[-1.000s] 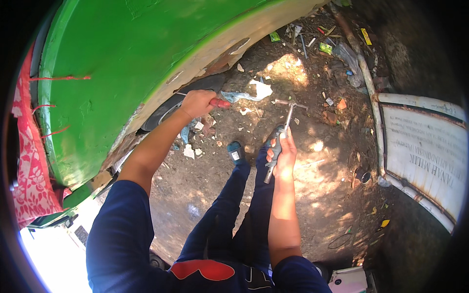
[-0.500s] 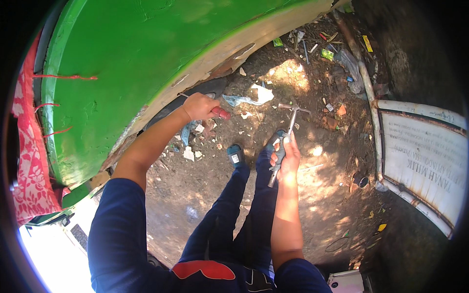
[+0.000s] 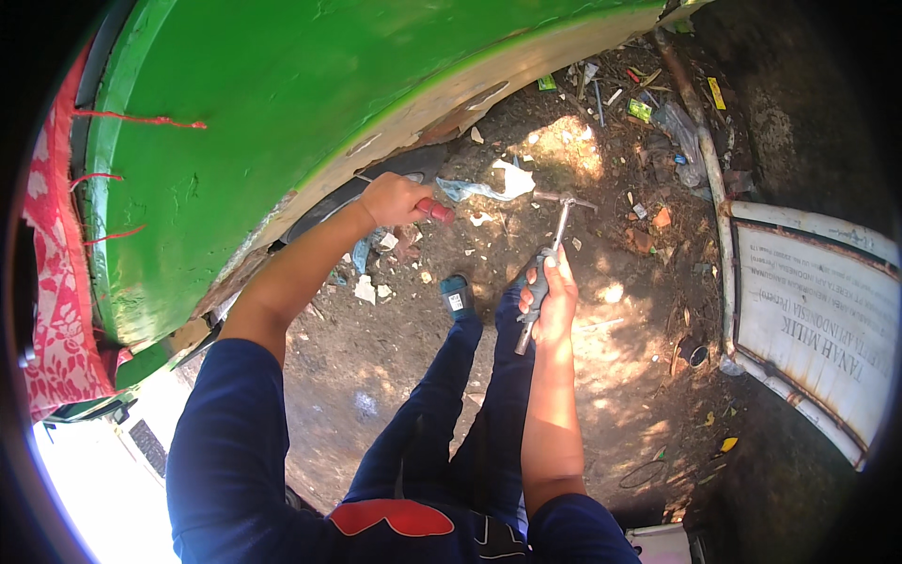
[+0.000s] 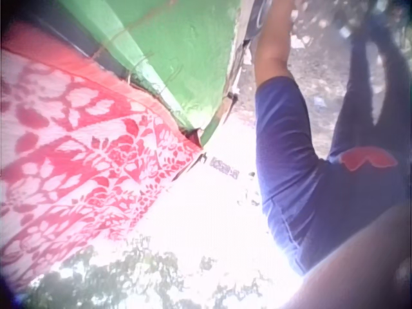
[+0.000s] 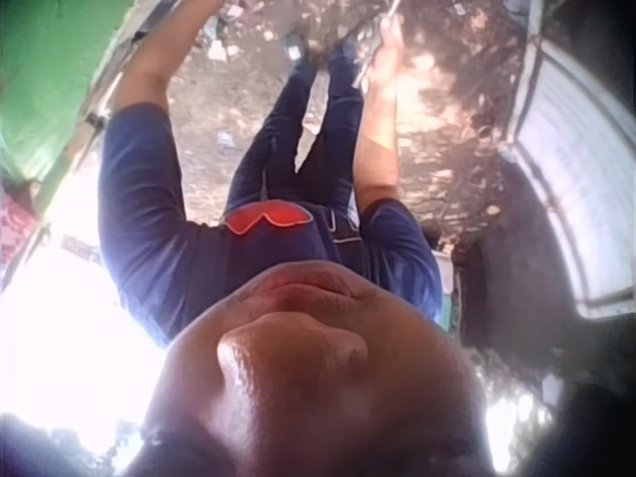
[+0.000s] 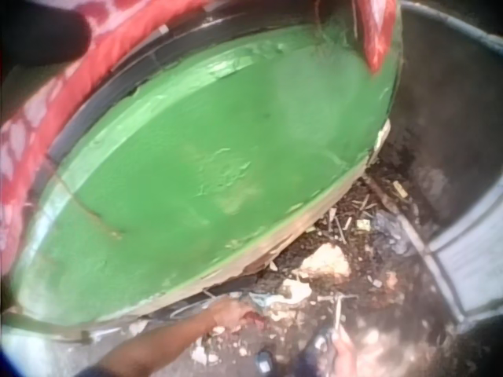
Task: The person uses a hammer and a chisel-like tool to chip away material from the lower edge of a green vehicle panel. Then the person uses a blowtorch to heat the same area while scraping with a metal tool. The work is performed outdoors in a cluttered yard with other vehicles nearby.
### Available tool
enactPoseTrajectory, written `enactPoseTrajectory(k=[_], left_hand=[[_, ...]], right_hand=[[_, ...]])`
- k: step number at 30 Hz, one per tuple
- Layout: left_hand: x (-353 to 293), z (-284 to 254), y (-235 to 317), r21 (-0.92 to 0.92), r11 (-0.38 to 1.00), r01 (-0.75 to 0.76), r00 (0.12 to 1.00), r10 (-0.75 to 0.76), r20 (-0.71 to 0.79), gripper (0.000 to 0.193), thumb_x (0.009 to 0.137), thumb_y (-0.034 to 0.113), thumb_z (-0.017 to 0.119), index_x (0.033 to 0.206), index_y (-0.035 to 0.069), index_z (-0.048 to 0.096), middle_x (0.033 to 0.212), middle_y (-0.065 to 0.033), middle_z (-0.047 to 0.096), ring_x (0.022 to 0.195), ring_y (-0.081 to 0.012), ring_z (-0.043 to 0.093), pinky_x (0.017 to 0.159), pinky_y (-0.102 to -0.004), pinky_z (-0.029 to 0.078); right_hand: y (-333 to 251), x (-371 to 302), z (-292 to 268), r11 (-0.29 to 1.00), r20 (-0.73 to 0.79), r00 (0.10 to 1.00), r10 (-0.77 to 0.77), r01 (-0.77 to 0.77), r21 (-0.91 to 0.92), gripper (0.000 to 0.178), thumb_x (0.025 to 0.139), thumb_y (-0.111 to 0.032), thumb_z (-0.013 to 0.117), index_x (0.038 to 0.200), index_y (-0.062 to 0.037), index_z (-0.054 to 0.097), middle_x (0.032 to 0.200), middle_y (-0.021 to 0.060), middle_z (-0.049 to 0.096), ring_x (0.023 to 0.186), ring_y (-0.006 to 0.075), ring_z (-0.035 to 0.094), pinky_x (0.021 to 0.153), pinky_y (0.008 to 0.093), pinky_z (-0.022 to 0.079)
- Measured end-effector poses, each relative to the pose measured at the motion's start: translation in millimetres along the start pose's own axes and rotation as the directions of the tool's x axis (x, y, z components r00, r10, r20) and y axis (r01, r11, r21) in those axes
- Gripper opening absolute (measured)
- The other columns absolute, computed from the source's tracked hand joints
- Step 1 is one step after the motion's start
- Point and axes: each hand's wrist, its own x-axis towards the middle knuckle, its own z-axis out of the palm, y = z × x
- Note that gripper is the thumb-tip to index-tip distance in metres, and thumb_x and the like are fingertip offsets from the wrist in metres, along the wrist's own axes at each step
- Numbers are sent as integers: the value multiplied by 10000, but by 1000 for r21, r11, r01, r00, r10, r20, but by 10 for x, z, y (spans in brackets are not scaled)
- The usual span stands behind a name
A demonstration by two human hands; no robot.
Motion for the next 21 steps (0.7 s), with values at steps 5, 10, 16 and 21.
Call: enactPoseTrajectory(k=[5, 10, 16, 21], left_hand=[[31, 22, -9, -37, 991, -126, 983, 130, 131, 212, 825, 367, 652, 806, 156, 637, 681, -97, 669, 667, -336, 670, 604, -464, 524], [44, 7, 67, -5, 993, -121, 987, 121, 105, 211, 818, 362, 655, 823, 152, 637, 680, -102, 670, 669, -335, 677, 608, -466, 529], [-152, 12, 139, 24, 994, -103, 987, 99, 125, 199, 821, 343, 663, 816, 155, 598, 719, -63, 680, 669, -304, 674, 589, -446, 517], [-84, -60, 184, 26, 1000, -4, 993, 0, 118, 192, 824, 344, 659, 810, 159, 612, 677, -84, 665, 646, -312, 673, 579, -448, 517]], right_hand=[[36, -72, -46, 1000, 7, 1000, 18, -18, -10, 540, 1008, -249, 572, 1500, -169, 364, 750, 39, 525, 465, 133, 498, 364, 250, 407], [20, -122, -60, 998, -57, 998, 31, -34, -51, 504, 1009, -263, 573, 1476, -175, 407, 740, 31, 525, 466, 125, 493, 375, 245, 401], [47, -135, 35, 998, -26, 1000, 14, -16, -64, 498, 1008, -263, 574, 1469, -163, 413, 741, 35, 532, 466, 124, 492, 372, 246, 399], [124, -113, 83, 999, -12, 1000, 13, -13, -35, 497, 1008, -265, 574, 1467, -157, 414, 739, 40, 534, 461, 126, 492, 361, 247, 396]])
